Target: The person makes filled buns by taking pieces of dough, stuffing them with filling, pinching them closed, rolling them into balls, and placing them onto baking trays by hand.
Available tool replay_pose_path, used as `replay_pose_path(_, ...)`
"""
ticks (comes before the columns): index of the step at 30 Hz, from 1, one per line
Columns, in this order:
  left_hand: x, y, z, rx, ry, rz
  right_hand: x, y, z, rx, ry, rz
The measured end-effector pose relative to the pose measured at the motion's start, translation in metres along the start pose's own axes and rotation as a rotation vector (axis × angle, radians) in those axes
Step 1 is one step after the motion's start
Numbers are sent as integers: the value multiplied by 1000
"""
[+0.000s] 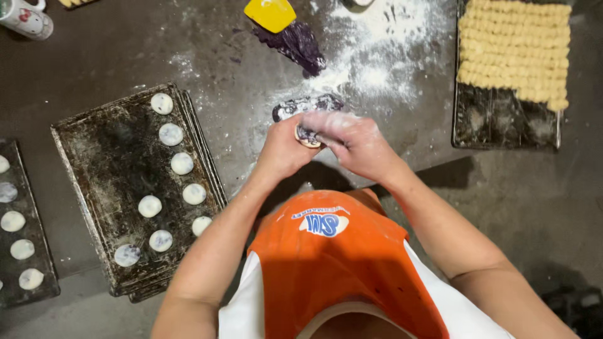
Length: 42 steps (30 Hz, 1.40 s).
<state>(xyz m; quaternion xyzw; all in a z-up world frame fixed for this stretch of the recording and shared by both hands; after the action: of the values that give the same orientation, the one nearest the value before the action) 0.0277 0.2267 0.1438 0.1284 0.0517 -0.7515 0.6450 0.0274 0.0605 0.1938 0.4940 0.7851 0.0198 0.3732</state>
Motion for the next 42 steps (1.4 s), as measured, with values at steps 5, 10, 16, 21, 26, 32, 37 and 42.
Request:
replay_pose_path(5, 17, -6, -27, -242, 202, 64, 10, 9, 12, 204, -28, -19)
replay_pose_path(10, 34, -9, -51, -65, 297, 184, 27, -19, 12, 37, -79, -106)
replay_pose_path(16, 72, -31, -55, -375, 171, 303, 0, -21, 182, 519, -43, -113)
replay_pose_path(21, 93, -47, -55, -486, 261, 351, 38, -11, 284, 391, -150, -220)
replay_pose_path(26, 121, -54, -57, -476, 237, 493, 66, 2, 288, 208, -266, -358)
replay_pose_path(32, 134, -22, -55, -430, 281, 534, -39, -15, 213, 311, 14, -353)
replay_pose_path(37, 156, 23, -32, -310, 268, 433, -60, -20, 134, 51, 95, -254)
replay_pose_path(42, 163, 49, -16, -211, 294, 377, -89, -43, 118, 137, 124, -226)
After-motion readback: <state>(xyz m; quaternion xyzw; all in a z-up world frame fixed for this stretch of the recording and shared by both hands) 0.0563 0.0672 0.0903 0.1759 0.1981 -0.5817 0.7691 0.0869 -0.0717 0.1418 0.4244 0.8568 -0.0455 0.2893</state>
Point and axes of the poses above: each hand's wrist, its own y-axis towards the middle knuckle, its own x-axis out of the palm, z = x × y, the point moved 3 cm from there along y, towards the middle knuckle, and after that the axes turned 3 degrees about x, right-handed, at the moved point
